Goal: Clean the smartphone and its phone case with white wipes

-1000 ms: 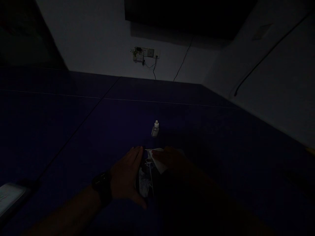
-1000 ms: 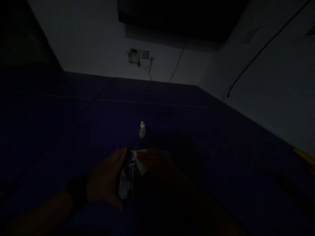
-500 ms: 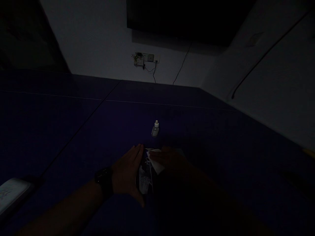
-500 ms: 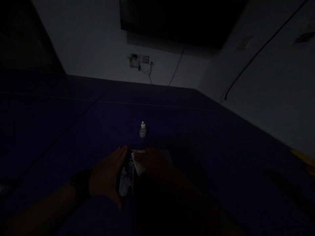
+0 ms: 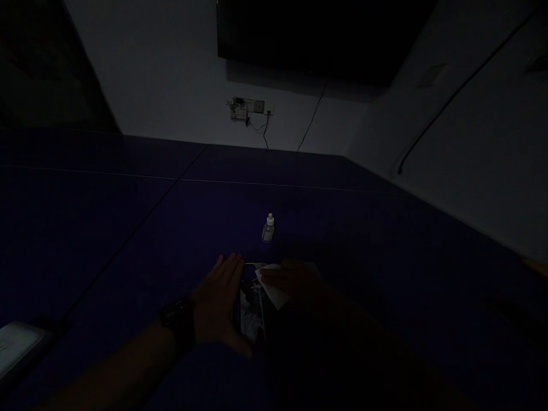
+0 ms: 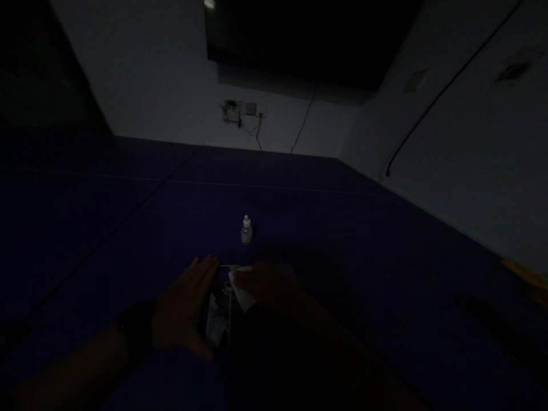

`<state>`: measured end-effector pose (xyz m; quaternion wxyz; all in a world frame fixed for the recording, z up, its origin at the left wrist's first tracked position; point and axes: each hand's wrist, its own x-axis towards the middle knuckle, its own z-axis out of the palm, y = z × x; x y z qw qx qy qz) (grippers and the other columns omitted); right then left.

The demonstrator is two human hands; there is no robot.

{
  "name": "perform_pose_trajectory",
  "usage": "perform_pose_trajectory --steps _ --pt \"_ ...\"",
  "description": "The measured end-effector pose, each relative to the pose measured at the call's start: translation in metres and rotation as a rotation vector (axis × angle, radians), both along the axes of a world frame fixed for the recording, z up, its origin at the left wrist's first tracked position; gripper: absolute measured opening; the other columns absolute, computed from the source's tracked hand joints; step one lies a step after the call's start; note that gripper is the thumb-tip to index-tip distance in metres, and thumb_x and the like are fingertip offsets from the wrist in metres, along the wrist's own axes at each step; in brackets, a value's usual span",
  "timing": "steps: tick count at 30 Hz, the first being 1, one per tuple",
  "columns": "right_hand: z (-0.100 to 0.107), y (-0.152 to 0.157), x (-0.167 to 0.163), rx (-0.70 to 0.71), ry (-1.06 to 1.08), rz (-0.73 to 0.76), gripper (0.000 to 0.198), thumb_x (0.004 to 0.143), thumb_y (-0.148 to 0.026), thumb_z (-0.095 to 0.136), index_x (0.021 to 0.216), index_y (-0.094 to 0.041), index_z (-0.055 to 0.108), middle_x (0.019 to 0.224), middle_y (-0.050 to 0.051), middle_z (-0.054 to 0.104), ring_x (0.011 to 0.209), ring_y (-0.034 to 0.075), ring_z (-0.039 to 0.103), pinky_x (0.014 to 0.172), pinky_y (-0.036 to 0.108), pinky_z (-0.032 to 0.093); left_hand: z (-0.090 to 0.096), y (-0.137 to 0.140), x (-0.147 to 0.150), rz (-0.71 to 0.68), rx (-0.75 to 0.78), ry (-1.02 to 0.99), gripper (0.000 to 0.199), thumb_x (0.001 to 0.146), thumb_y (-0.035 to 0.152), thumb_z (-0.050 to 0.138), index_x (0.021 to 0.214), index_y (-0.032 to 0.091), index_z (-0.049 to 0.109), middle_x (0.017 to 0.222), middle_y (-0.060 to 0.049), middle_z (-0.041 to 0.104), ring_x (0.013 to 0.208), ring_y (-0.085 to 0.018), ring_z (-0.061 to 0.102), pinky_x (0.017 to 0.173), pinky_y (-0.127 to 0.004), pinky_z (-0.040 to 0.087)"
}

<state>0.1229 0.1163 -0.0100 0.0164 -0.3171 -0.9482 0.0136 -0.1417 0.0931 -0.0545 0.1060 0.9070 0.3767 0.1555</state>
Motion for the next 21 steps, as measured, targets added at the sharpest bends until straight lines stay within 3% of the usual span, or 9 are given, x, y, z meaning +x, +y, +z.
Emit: perform_pose_trajectory --steps 5,10,15,21 --pt "-0.004 0.0 -0.001 0.042 0.039 -0.101 0.056 0.087 -0.004 0.048 0.141 -0.019 0.056 0.141 0.009 0.06 0.107 0.025 0.058 0.093 0.039 0.047 0.001 0.0 0.0 -0.003 -0.012 -0.01 0.147 0.054 0.087 0.069 0.158 0.01 -0.001 0.162 -0.029 0.013 0.147 -0.049 0.021 0.119 -0.068 0.016" --pt "-0.001 0.0 0.001 -0.035 0.032 -0.049 0.054 0.086 -0.008 0.048 0.138 -0.021 0.059 0.138 0.007 0.062 0.1 0.025 0.06 0.089 0.039 0.049 0.003 -0.001 0.003 0.008 -0.012 0.01 0.15 0.052 0.088 0.069 0.158 0.012 -0.005 0.162 -0.029 0.012 0.146 -0.05 0.022 0.117 -0.069 0.019" --pt "-0.006 0.002 0.0 0.005 0.086 -0.052 0.051 0.086 -0.008 0.049 0.133 -0.019 0.063 0.139 0.008 0.062 0.104 0.025 0.06 0.093 0.038 0.047 0.0 -0.001 0.004 0.083 -0.002 0.048 0.156 0.047 0.091 0.067 0.157 0.006 -0.003 0.16 -0.034 0.009 0.146 -0.054 0.016 0.116 -0.07 0.017" --pt "-0.014 0.004 0.002 0.025 0.132 -0.039 0.052 0.088 -0.006 0.045 0.134 -0.023 0.062 0.137 0.007 0.064 0.103 0.023 0.06 0.093 0.04 0.046 -0.004 0.0 0.002 0.076 -0.008 0.088 0.156 0.048 0.092 0.063 0.157 0.004 -0.007 0.16 -0.033 0.004 0.146 -0.054 0.01 0.116 -0.07 0.017"
